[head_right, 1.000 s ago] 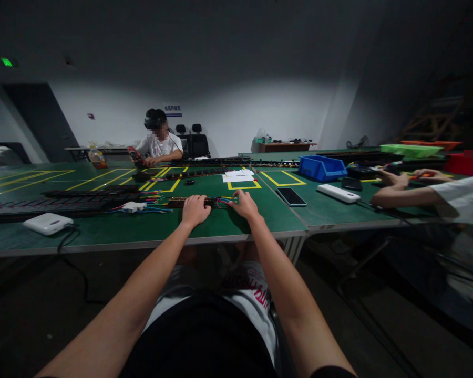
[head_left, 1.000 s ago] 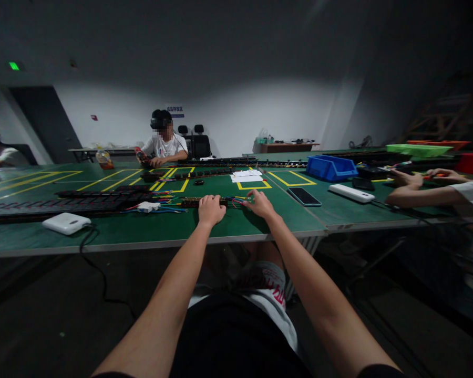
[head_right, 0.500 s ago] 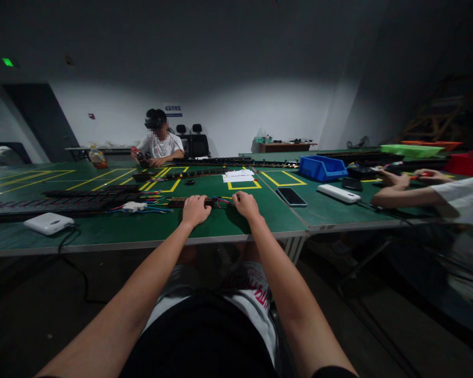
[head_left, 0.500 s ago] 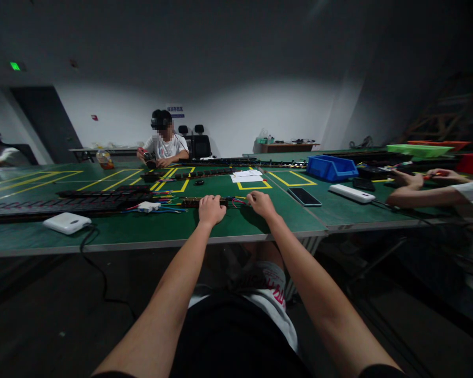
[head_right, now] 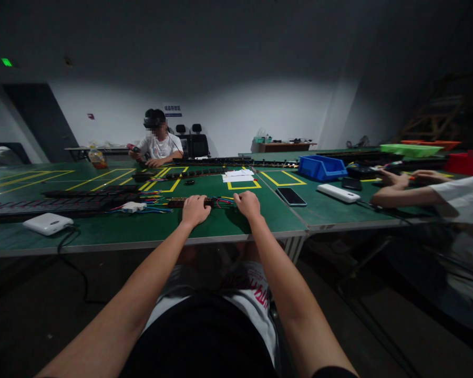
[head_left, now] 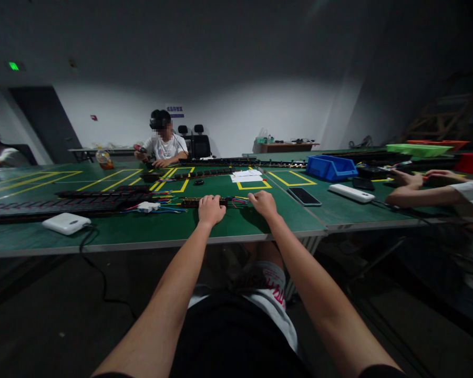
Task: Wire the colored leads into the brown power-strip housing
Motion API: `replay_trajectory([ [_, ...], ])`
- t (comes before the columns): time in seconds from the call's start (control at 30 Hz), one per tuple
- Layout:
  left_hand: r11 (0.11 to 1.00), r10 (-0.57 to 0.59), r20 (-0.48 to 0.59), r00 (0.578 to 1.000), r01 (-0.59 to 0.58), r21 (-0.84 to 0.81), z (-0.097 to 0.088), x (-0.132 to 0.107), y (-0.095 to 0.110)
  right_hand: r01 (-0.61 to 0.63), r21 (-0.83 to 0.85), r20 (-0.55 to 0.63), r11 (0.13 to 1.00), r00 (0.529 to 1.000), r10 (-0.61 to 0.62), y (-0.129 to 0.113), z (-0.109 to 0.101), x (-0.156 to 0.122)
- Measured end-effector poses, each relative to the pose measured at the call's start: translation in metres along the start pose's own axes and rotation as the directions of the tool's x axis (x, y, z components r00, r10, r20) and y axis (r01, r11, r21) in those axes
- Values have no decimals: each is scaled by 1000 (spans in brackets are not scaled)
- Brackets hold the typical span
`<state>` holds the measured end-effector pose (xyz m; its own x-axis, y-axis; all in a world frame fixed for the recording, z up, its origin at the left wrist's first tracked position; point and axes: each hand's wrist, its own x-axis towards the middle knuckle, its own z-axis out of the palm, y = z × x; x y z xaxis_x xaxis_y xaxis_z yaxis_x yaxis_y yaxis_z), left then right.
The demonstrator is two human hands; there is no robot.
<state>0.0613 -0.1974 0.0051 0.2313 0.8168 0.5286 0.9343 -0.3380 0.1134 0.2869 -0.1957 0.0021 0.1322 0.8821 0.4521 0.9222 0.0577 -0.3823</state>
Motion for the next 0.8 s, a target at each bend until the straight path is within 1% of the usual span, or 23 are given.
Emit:
replay_trajectory([
  [0.1, 1000, -12, 11, 1000, 12, -6, -2, 0, 1, -28, 19, 76, 999, 997, 26, 0, 0, -1],
  [0.27, 1000, -16, 17, 1000, 16, -17, -2, 0, 2, -28, 30, 65, 999, 998, 26, 1, 2, 0],
  [0.37, 1000, -21, 4, 1000, 21, -3, -1, 0, 2, -2, 51, 79, 999, 997, -2, 3, 4, 1],
  [0.53, 1000, -10, -2, 1000, 10, 7, 0, 0, 1, 58, 155, 95, 986, 993, -74, 8, 10, 4],
  [0.6, 1000, -7, -5, 1000, 7, 7, 1, 0, 0, 85, 170, 55, 982, 994, -95, 9, 12, 5],
  [0.7, 1000, -7, -5, 1000, 7, 4, 2, 1, 0, 119, 193, -45, 974, 993, -112, 10, 13, 5],
  [0.73, 1000, -6, -5, 1000, 6, 1, 2, 1, 0, 119, 207, -59, 971, 992, -109, 10, 12, 5],
  [0.8, 1000, -3, -5, 1000, 3, -6, 2, 1, -1, 97, 235, -41, 967, 995, -89, 10, 11, 4],
])
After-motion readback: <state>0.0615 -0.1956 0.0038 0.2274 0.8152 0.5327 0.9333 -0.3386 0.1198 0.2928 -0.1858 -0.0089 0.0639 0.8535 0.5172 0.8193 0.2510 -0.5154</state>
